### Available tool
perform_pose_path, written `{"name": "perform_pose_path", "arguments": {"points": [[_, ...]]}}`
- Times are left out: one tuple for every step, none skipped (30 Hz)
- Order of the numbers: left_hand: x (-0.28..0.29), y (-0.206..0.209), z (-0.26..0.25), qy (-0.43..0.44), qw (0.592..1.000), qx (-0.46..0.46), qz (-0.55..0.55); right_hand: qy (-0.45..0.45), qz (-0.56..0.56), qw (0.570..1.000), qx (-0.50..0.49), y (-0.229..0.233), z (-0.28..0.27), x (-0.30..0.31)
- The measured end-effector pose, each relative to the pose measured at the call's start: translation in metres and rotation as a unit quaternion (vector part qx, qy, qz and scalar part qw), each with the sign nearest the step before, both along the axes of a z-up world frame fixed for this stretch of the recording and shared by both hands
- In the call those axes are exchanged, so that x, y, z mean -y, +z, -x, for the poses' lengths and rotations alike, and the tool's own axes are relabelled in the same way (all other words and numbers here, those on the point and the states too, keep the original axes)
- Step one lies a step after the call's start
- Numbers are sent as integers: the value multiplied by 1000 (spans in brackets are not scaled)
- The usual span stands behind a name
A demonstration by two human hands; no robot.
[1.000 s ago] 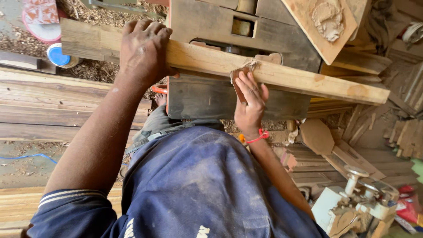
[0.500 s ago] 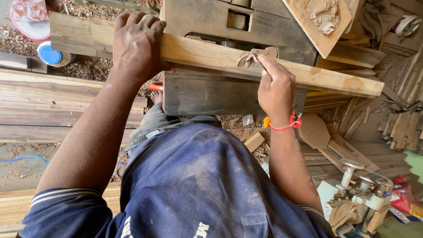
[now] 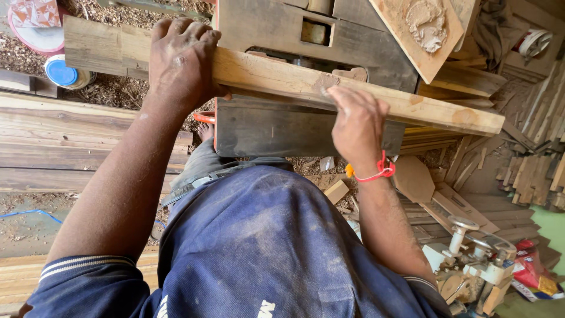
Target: The person sands a long piece of wood by hand using a small piece of sandpaper, rubbing it back and forth along the surfaces and edges while it rests on a workbench.
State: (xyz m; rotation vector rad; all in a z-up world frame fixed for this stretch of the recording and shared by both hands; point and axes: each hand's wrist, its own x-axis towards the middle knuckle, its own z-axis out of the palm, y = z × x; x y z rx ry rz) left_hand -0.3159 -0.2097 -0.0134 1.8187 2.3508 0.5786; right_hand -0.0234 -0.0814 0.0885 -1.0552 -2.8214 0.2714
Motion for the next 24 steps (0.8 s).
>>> {"name": "perform_pose_path", "arguments": {"points": [[-1,0,0,3,1000,2,1,-8,-13,1000,-13,0,-2,-8],[1,0,-1,4,1000,4,7,-17,-22,999,-25,-3,-3,-11],[2,0,0,6,1000,8,4,-8,-28,999,-23,-9,-2,-13],[1,0,0,4,1000,12,1,-4,-34,999,-21,-15,-1,-14],[1,0,1,1,1000,17,-1,0,-40,999,-19,-20,-1,-13],[1,0,0,1,1000,16,3,2,-40,999,-15,-21,-3,-12],[2,0,-2,1,1000,14,8,4,-40,999,-10,-22,-6,-7],[3,1,-1,0,1000,11,12,5,-40,999,-8,-22,-7,-2],[3,1,-1,3,1000,10,24,2,-37,999,-2,-22,-8,3],[0,1,-1,5,999,7,32,-1,-37,999,3,-21,-8,5],[-2,1,-2,7,999,5,40,-4,-36,999,7,-20,-9,7],[-3,1,-2,8,999,5,39,-2,-35,999,9,-17,-10,9],[-2,1,-2,8,999,6,37,0,-33,999,10,-14,-10,11],[-1,1,-2,11,999,5,35,5,-31,999,11,-12,-10,12],[-1,1,-2,10,999,4,35,2,-16,1000,8,-9,-10,9],[-1,1,-2,9,999,4,35,-1,0,1000,5,-4,-11,6],[-1,1,-2,8,999,3,36,-4,16,1000,3,-1,-12,3],[0,1,-1,6,999,5,31,-16,25,999,-24,1,-13,1],[0,1,-1,4,1000,8,27,-28,33,998,-52,2,-14,-3],[1,1,-1,3,1000,11,23,-39,43,995,-77,2,-14,-8],[0,0,-2,6,1000,3,17,-84,29,994,-62,1,-14,-13],[-2,-1,-3,10,1000,-8,15,-128,17,990,-47,-2,-11,-18],[-2,-1,-3,14,1000,-18,12,-172,6,985,-32,-6,-7,-22],[-1,-2,-2,11,1000,-12,16,-164,1,986,-22,-9,-4,-22]]}}
